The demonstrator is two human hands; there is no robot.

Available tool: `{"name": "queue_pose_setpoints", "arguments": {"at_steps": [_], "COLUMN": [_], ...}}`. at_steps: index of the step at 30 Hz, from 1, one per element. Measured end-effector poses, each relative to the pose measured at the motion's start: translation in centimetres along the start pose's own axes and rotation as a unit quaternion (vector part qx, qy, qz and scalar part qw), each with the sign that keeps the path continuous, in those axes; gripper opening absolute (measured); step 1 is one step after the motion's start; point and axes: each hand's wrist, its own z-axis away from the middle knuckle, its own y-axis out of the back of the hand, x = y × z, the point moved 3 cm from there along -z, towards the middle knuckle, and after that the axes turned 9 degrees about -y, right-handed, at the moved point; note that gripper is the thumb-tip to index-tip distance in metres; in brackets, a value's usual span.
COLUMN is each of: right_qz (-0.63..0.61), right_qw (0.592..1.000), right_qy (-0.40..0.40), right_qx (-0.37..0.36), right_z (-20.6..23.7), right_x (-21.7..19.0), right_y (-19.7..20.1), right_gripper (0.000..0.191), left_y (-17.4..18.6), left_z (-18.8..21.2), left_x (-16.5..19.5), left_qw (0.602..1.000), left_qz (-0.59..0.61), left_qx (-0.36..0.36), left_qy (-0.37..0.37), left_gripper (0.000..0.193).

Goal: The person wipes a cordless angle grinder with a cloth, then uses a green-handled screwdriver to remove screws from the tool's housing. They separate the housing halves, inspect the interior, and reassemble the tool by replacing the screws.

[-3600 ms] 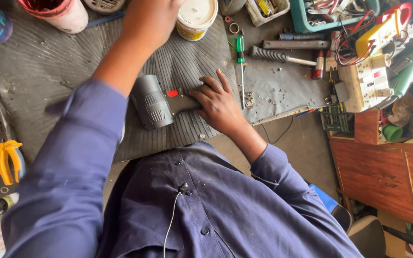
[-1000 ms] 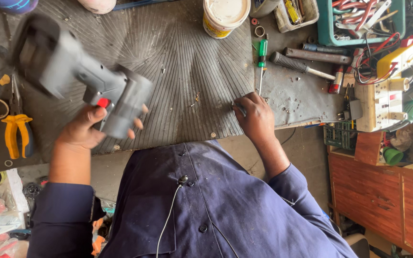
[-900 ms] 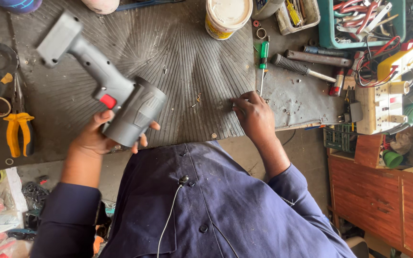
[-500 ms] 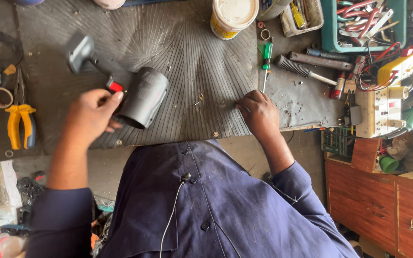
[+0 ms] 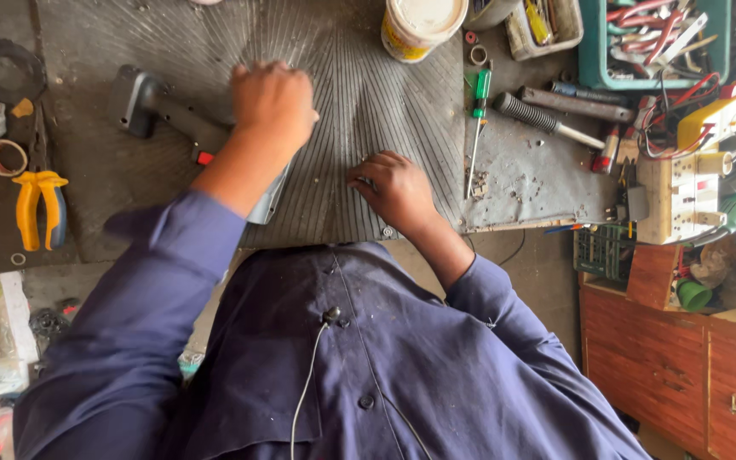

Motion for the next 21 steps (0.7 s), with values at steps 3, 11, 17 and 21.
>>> {"name": "queue_pose_setpoints", "arguments": {"at_steps": [3, 11, 17, 21], "right_qz": [0.037, 0.132, 0.233, 0.235], "right_qw": [0.999, 0.991, 0.970, 0.971], "right_qy": [0.007, 0.031, 0.063, 0.053], "right_qx": [0.012, 0.007, -0.012, -0.011], "right_z": [-0.4, -1.0, -0.2, -0.2], "right_x": [-0.1, 0.9, 1.0, 1.4], "right_y": [0.7, 1.0, 0.7, 1.1], "right_gripper": [0.010, 0.006, 0.007, 0.007], "left_y": [-0.1, 0.0, 1.5, 4.4], "left_z": [-1.8, -3.4, -4.2, -5.7], "left_x": [0.2, 1.8, 3.5, 5.2], "left_qw": [0.996, 0.989, 0.981, 0.986], "left_qz": [-0.004, 0.004, -0.002, 0.111], "left_qx": [-0.079, -0.149, -0.187, -0.041], "left_qy": [0.034, 0.016, -0.060, -0.120], "left_gripper": [0.029, 0.028, 0.041, 0.029]}}
